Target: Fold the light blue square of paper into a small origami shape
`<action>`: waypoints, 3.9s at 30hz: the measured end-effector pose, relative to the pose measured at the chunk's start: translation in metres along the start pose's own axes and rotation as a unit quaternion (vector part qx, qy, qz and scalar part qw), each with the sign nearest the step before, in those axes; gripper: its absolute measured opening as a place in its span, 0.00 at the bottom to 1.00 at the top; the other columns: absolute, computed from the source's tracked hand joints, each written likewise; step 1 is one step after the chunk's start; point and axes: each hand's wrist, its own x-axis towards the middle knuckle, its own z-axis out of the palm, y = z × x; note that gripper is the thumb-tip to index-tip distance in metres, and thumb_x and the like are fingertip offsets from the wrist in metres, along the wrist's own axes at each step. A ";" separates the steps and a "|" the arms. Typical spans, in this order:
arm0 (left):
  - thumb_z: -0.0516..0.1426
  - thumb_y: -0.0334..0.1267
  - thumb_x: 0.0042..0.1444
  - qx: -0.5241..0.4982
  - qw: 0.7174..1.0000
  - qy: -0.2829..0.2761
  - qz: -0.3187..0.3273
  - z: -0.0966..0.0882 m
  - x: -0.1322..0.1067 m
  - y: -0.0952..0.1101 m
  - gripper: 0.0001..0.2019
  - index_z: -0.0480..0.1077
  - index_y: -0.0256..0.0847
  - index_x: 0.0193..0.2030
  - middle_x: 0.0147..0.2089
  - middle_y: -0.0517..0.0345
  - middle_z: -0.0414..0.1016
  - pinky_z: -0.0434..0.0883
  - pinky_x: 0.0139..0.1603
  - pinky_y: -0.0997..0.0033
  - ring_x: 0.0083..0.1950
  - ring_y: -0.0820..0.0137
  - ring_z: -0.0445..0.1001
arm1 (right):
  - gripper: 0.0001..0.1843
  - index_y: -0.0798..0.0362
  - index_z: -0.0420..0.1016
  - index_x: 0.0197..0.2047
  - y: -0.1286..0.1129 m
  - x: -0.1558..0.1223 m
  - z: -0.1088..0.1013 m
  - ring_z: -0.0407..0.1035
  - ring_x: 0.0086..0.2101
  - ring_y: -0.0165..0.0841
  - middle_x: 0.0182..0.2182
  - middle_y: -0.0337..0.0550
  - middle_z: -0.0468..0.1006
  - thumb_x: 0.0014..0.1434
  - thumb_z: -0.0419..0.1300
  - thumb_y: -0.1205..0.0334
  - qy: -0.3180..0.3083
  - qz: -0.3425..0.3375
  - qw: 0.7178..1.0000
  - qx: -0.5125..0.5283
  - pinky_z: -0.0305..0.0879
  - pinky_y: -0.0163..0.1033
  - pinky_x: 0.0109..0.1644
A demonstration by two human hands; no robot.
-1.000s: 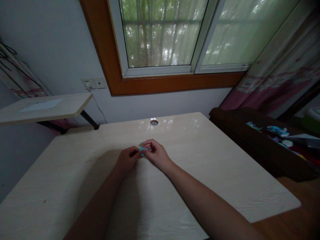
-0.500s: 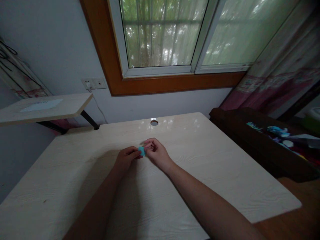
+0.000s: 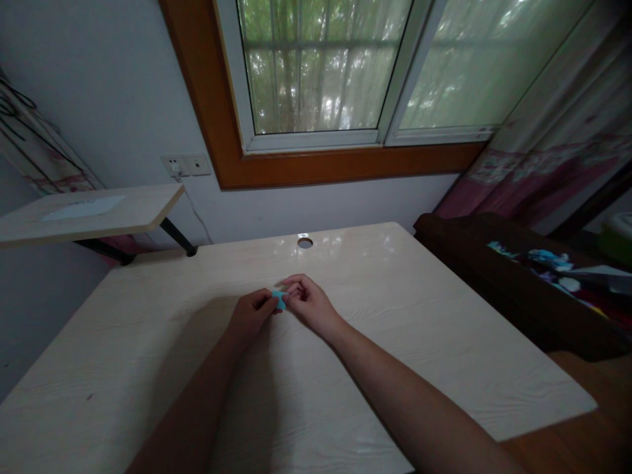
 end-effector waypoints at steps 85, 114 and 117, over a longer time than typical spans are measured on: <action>0.59 0.47 0.55 0.004 0.999 0.003 -0.036 0.000 0.000 0.004 0.14 0.75 0.37 0.30 0.30 0.54 0.80 0.69 0.38 0.71 0.34 0.66 0.77 | 0.05 0.49 0.62 0.44 -0.006 0.001 0.000 0.67 0.30 0.30 0.28 0.36 0.71 0.65 0.52 0.59 0.075 -0.067 0.995 -0.007 0.64 0.38 0.38; 0.57 0.47 0.57 -0.018 0.999 -0.010 -0.029 -0.003 0.002 0.006 0.14 0.76 0.38 0.30 0.31 0.55 0.79 0.70 0.41 0.71 0.36 0.67 0.76 | 0.18 0.47 0.65 0.46 -0.003 0.002 0.000 0.69 0.31 0.31 0.32 0.36 0.75 0.54 0.65 0.61 0.035 -0.026 0.994 0.100 0.65 0.38 0.39; 0.56 0.47 0.57 -0.019 0.999 -0.014 -0.029 -0.002 0.001 0.008 0.15 0.76 0.38 0.31 0.31 0.55 0.79 0.71 0.41 0.71 0.36 0.67 0.75 | 0.18 0.47 0.65 0.46 -0.002 0.002 0.000 0.69 0.31 0.30 0.32 0.36 0.75 0.54 0.65 0.61 0.034 -0.030 0.994 0.099 0.64 0.38 0.38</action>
